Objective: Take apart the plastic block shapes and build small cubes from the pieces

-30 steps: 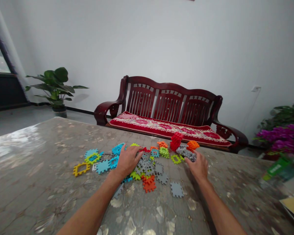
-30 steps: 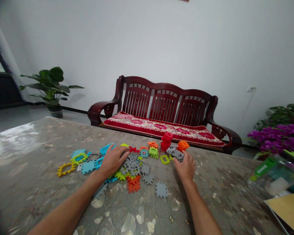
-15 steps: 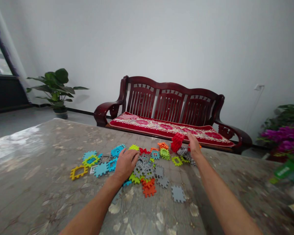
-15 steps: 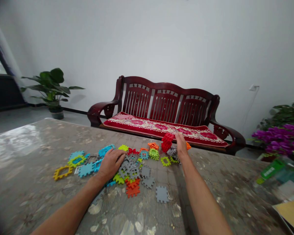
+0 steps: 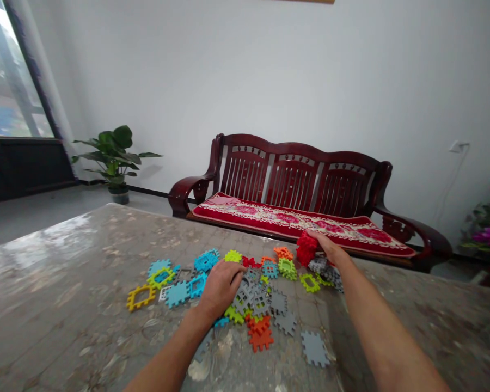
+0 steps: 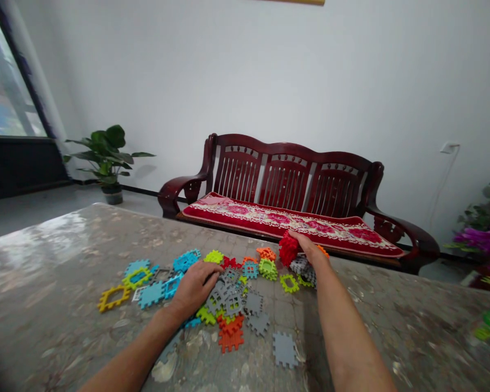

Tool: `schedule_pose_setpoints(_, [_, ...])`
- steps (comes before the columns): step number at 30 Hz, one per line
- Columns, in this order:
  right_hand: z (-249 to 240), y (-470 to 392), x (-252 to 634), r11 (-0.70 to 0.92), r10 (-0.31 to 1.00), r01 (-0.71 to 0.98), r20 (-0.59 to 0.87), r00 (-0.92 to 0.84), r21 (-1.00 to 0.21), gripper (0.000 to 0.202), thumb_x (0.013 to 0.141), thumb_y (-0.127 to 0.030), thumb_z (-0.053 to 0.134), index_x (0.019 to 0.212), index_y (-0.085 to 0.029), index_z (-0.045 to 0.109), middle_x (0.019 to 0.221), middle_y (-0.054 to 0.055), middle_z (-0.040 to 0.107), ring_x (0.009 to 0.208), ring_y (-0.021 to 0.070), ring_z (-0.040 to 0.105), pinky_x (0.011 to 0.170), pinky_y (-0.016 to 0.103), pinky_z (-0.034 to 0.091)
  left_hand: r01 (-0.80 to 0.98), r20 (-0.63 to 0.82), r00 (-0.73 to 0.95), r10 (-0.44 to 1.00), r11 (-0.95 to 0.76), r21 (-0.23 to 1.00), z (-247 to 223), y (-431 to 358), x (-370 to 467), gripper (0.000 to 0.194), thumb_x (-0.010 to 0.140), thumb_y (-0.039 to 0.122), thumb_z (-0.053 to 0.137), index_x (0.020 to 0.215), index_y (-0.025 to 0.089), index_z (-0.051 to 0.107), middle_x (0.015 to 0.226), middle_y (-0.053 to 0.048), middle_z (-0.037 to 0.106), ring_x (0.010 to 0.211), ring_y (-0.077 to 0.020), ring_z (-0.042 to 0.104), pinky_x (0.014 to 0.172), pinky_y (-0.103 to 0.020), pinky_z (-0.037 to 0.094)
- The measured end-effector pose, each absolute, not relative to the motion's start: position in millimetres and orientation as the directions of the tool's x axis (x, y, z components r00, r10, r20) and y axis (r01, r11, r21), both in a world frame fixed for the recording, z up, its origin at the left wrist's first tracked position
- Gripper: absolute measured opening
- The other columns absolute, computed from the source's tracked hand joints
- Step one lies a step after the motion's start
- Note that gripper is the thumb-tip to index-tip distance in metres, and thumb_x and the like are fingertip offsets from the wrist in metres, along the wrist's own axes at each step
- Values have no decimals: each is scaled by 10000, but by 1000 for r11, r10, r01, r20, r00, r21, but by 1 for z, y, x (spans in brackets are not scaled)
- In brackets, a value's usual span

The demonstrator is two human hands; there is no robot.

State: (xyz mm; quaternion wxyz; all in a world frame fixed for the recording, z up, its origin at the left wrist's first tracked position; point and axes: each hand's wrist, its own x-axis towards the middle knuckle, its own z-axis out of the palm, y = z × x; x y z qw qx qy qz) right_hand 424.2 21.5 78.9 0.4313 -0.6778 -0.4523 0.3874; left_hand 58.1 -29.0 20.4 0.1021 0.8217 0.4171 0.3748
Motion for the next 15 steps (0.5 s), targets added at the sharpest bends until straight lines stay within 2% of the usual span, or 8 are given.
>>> schedule_pose_setpoints(4, [83,10,405,-260,951,333,-179,254,-906,462,748,-652,554,788,-216,702,795,78,745,716,243,654,731,414,496,604,519,382,764,-632,486,23,-30,58,213,921,248,498,944,247,710,1007,-35,759,981,-209,666,964,-401,464])
schedule_pose_setpoints(7, [83,-4,381,-191,976,397,-133,169,-898,399,725,-605,620,843,-237,720,872,48,758,801,234,657,751,365,492,602,522,373,767,-629,492,23,-30,59,224,924,255,489,972,249,707,1016,-40,755,979,-214,659,937,-395,477])
schedule_pose_setpoints(11, [75,-28,342,-92,996,485,-70,63,-870,401,723,-597,651,832,-219,731,842,12,752,816,231,639,813,365,485,608,528,362,769,-624,492,23,-30,59,259,932,276,474,1081,234,682,1102,-58,735,1042,-226,640,970,-408,470])
schedule_pose_setpoints(15, [77,-40,335,108,991,631,131,-11,-768,409,811,-594,577,992,-266,739,1026,20,743,966,258,643,915,395,462,626,535,369,760,-629,462,26,-33,59,284,939,311,480,1161,238,643,1190,-62,707,1133,-232,613,1078,-462,384])
